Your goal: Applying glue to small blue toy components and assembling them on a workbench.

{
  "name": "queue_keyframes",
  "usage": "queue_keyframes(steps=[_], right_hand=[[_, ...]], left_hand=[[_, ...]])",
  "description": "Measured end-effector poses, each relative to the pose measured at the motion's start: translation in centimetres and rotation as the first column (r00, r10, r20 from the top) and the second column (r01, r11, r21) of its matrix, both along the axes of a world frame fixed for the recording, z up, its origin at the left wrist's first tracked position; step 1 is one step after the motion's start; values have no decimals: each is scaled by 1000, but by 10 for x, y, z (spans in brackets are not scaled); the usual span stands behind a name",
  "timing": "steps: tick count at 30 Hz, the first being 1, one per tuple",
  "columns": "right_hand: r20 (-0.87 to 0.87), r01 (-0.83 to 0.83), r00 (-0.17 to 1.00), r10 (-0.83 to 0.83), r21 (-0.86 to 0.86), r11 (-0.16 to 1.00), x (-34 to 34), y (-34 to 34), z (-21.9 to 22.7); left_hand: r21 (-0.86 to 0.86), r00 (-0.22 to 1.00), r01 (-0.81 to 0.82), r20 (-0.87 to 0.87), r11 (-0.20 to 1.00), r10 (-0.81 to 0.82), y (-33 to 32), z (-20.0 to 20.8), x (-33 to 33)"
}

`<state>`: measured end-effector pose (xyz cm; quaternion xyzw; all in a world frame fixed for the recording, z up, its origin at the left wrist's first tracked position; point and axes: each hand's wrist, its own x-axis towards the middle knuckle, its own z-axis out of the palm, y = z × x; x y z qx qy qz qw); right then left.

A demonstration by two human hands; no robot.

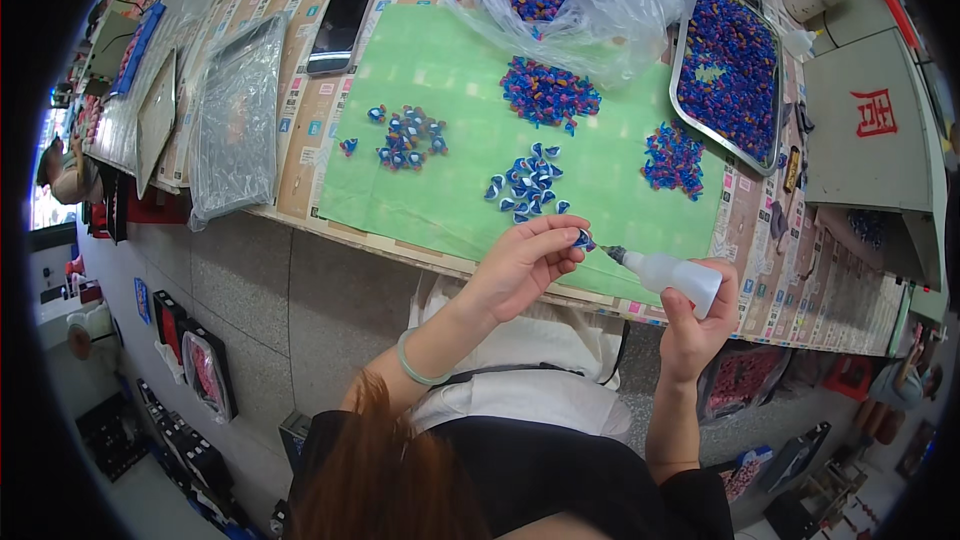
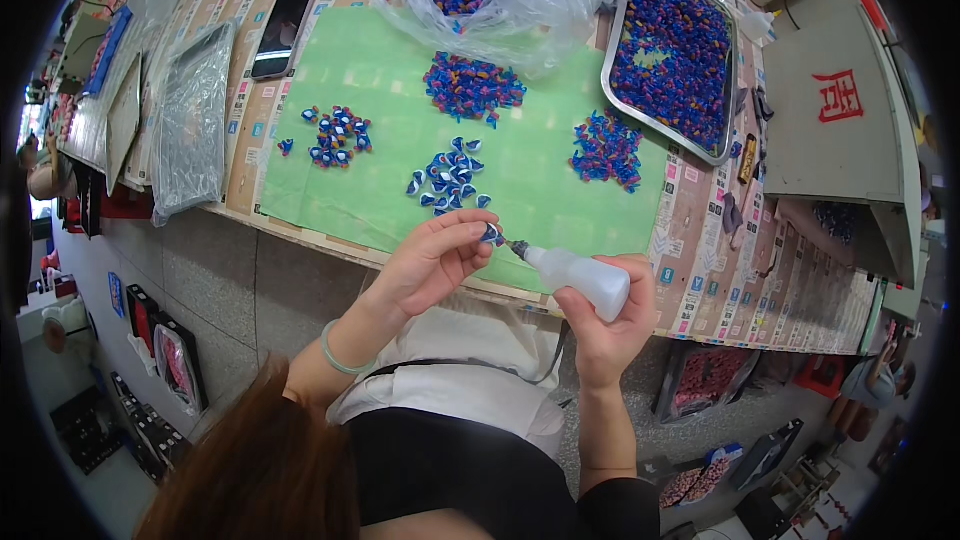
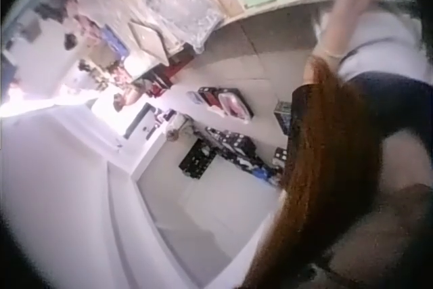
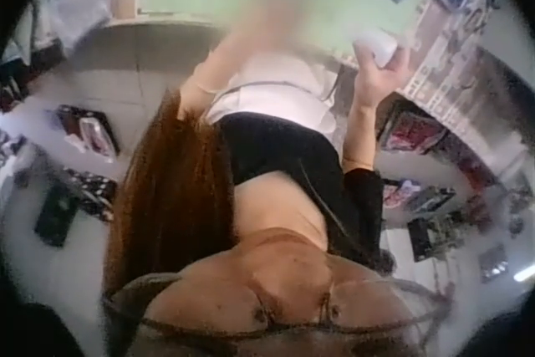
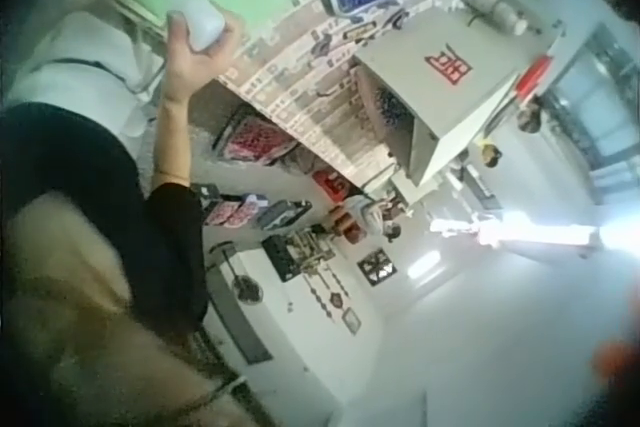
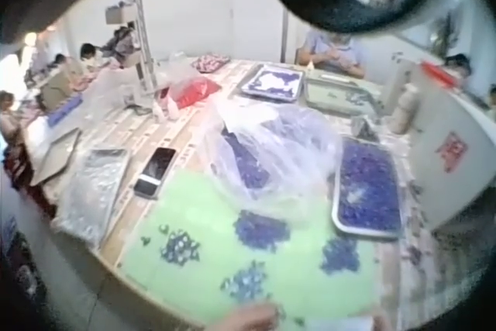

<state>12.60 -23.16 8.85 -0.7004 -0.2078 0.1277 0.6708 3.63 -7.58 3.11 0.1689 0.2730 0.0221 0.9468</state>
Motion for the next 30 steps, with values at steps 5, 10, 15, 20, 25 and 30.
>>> queue_keyframes(steps=[5, 10, 15, 20, 25, 30], right_hand=[[-25, 2, 1000, -3, -5, 1000, 0, 0, -3], [-109, -1, 994, 2, 17, 1000, 0, 1, 1], [-68, -16, 998, 17, 4, 1000, 2, 0, 1], [-81, 30, 997, -18, 152, 988, 12, -14, -10], [-195, 315, 937, -291, 105, 943, 64, -43, -31], [35, 452, 892, -451, -47, 891, 106, -71, -79]], left_hand=[[-8, 1000, 20, -8, 1000, -20, -1, 2, 0], [-10, 999, 33, 0, 999, -33, -1, 3, 1], [-11, 999, 33, 1, 999, -33, -1, 3, 1], [-17, 1000, 23, 6, 1000, -23, 0, 2, 3], [-8, 999, -31, 16, 999, 31, 9, -3, -1], [-8, 997, -74, 16, 997, 74, 21, 0, -1]])
